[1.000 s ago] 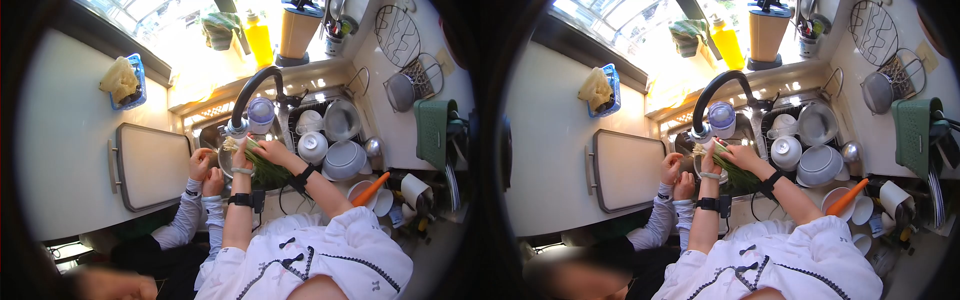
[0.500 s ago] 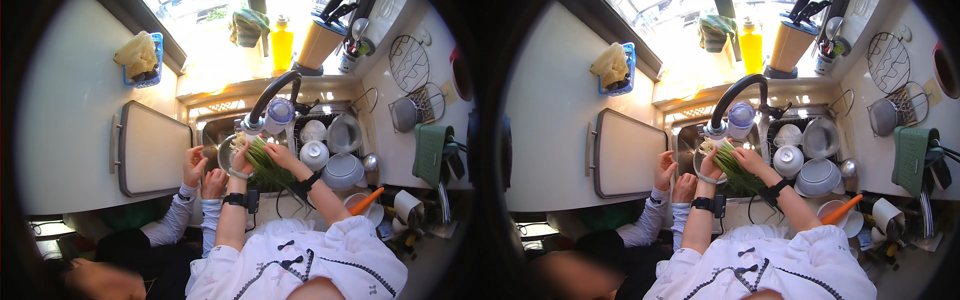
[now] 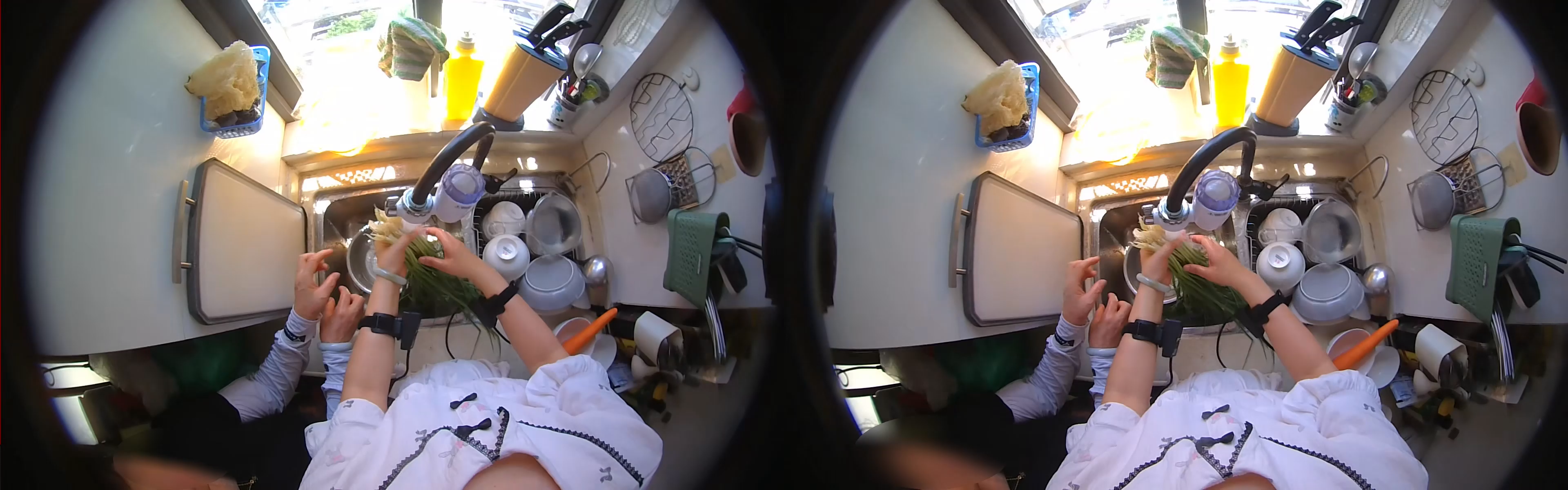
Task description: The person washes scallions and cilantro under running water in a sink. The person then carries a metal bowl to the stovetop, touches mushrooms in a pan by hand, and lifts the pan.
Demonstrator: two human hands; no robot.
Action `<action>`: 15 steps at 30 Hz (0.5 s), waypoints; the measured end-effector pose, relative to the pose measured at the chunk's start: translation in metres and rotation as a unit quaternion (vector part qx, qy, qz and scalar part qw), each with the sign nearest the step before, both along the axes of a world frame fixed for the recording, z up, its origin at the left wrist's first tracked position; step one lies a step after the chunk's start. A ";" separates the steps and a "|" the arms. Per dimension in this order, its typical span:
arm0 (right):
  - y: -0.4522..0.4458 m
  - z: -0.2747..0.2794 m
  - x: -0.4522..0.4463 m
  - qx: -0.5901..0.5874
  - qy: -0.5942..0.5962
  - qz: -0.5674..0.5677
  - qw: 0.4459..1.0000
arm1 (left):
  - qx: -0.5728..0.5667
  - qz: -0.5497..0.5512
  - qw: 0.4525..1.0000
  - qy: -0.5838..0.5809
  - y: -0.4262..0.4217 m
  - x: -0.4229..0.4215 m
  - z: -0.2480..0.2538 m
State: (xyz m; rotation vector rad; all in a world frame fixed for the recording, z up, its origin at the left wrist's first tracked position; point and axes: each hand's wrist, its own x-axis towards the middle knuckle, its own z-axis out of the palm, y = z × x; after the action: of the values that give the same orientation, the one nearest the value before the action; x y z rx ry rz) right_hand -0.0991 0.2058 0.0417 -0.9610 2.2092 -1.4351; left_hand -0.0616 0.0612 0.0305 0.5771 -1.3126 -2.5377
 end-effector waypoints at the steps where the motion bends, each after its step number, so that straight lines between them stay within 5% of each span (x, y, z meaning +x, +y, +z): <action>1: 0.001 -0.002 0.000 0.013 0.021 -0.007 1.000 | 0.018 0.030 0.999 0.022 -0.005 -0.001 -0.001; 5: 0.003 -0.004 0.001 0.025 0.020 0.033 0.999 | 0.072 0.025 0.997 -0.002 -0.023 -0.006 0.020; 15: -0.011 -0.008 -0.006 0.076 0.087 -0.074 0.991 | 0.060 0.052 0.995 0.068 -0.043 -0.024 0.016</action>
State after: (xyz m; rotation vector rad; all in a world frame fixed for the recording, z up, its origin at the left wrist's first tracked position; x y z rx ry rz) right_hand -0.1054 0.1952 0.0339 -0.9181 2.5244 -1.2620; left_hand -0.0861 0.0180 0.0463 0.4738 -1.0615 -2.5341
